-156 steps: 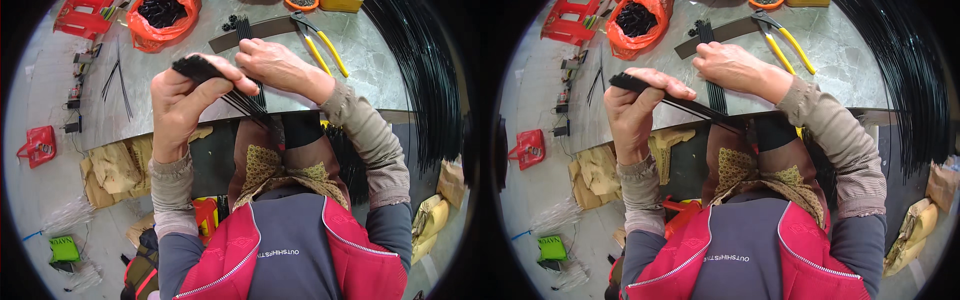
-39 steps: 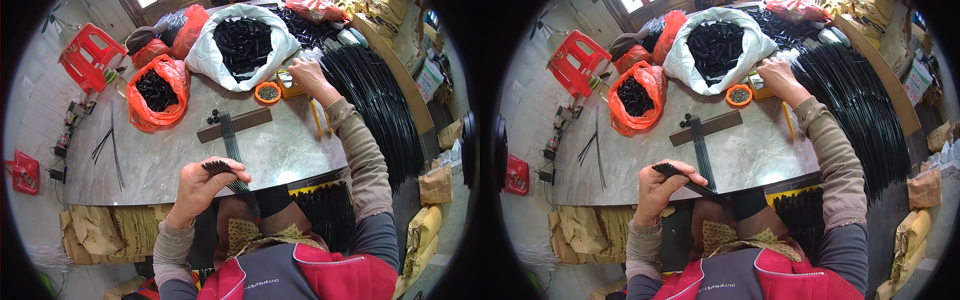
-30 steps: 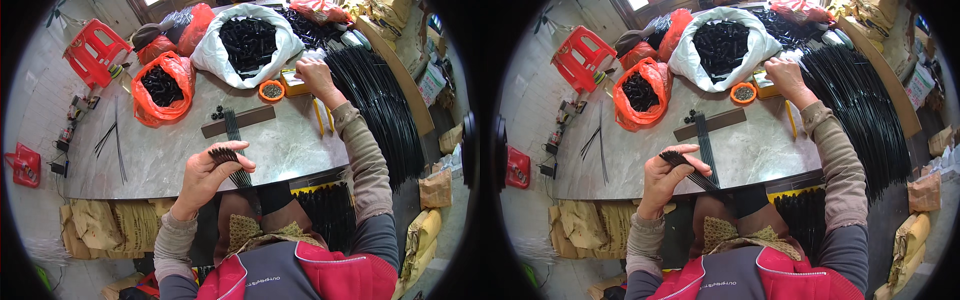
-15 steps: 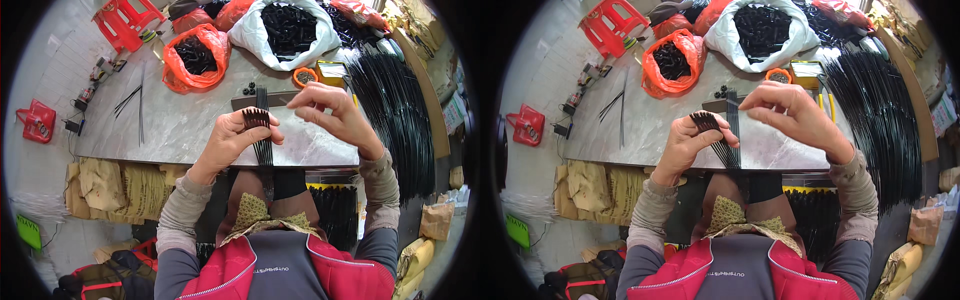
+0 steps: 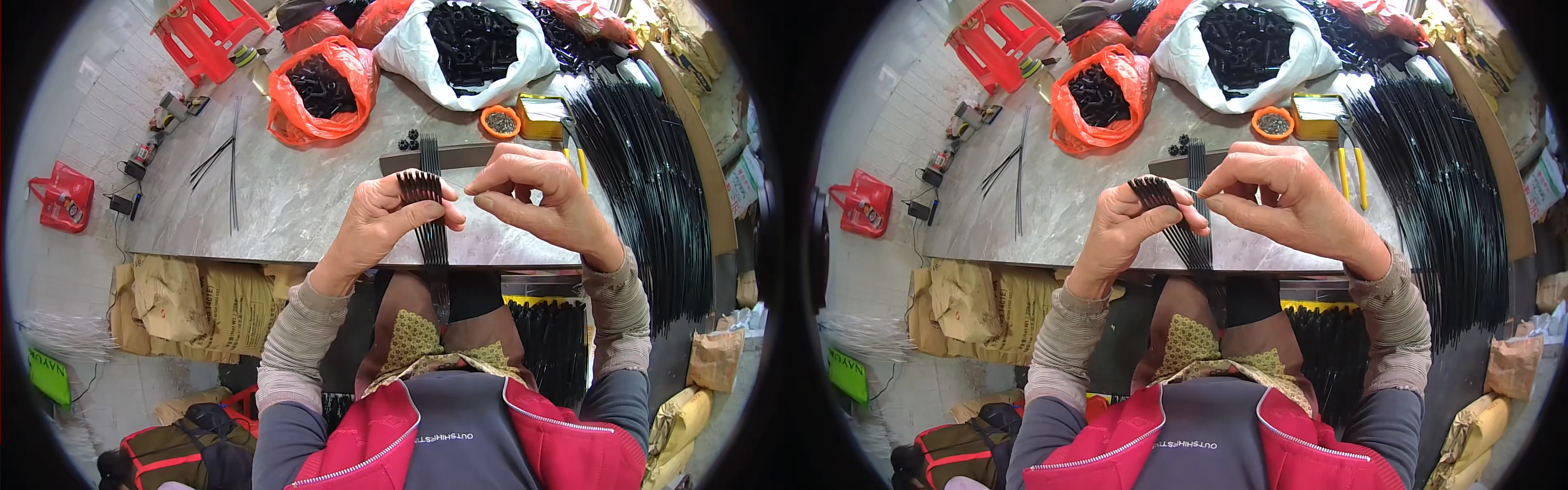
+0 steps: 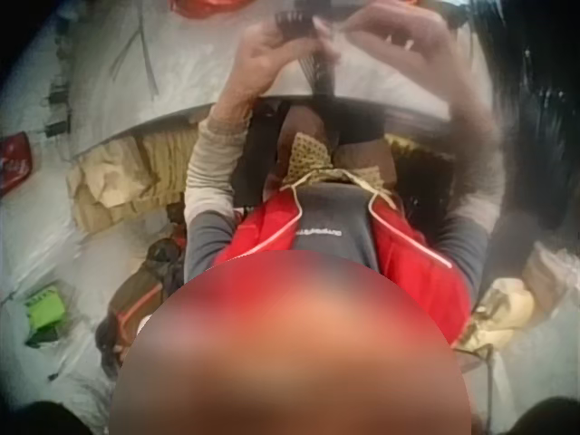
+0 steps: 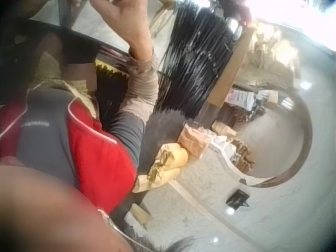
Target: Assembling bundles of black wires by sliding on plastic components, trimming excess with cutters, and measuring lengths on a workbench jig.
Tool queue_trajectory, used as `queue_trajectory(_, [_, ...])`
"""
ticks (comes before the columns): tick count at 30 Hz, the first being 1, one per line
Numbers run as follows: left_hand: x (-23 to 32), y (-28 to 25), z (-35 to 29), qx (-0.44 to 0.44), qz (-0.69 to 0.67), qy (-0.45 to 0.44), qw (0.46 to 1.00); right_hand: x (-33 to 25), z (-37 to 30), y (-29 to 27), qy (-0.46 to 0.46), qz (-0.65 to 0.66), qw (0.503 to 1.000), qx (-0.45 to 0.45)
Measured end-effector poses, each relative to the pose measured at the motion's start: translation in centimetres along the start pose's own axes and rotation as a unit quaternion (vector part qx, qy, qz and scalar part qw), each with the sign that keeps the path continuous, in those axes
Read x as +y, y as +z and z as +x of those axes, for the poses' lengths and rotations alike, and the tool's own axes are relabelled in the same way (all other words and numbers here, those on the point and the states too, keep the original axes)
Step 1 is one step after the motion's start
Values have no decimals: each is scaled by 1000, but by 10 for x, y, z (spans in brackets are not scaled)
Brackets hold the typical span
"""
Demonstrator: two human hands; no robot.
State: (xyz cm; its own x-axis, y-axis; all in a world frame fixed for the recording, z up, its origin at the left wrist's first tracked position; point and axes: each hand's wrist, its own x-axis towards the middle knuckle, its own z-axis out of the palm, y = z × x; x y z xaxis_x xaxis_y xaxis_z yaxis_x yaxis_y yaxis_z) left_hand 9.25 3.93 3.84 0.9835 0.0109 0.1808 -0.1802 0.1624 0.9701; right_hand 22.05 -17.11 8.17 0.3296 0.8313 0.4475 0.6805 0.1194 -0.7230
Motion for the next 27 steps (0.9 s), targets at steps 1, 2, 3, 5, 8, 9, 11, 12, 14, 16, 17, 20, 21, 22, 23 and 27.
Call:
queue_trajectory(1, [0,-1,0,-1,0,1,1000,-1,0,0,9,3,1000,-4])
queue_trajectory(2, [-1,-1,-1,-1,0,3,1000,0,1,1,8,3,1000,-4])
queue_trajectory(3, [0,-1,-1,-2,0,2,1000,2,1,1,-6,2,1000,-2])
queue_trajectory(5, [1,0,-1,-1,5,0,1000,2,1,1,-21,0,1000,1])
queue_trajectory(8, [1,1,-2,1,6,3,1000,0,0,1,-2,10,1000,-1])
queue_trajectory(9, [1,2,-3,1,6,3,1000,1,0,1,-9,6,1000,-3])
queue_trajectory(11, [2,3,-2,-3,9,5,1000,-1,-1,0,-16,1,1000,-6])
queue_trajectory(12, [2,3,-3,-3,8,4,1000,-4,-1,0,8,11,1000,-4])
queue_trajectory(14, [2,3,-3,-4,19,11,1000,-10,-2,-1,33,21,999,-1])
queue_trajectory(16, [3,4,-3,-3,28,15,999,-16,-2,-1,91,51,995,2])
queue_trajectory(17, [3,4,-4,-3,37,20,999,-19,-3,0,91,52,995,1])
queue_trajectory(20, [1,4,-4,3,43,21,999,-23,-2,1,135,92,987,9])
queue_trajectory(21, [1,4,-4,3,42,21,999,-26,-1,0,125,66,990,7])
queue_trajectory(22, [2,4,-4,0,42,19,999,-29,-1,-1,114,41,993,5])
queue_trajectory(23, [2,4,-4,-2,43,17,999,-31,0,-2,114,41,993,5])
queue_trajectory(27, [1,3,-5,-2,39,15,999,-25,2,-3,138,91,986,-8])
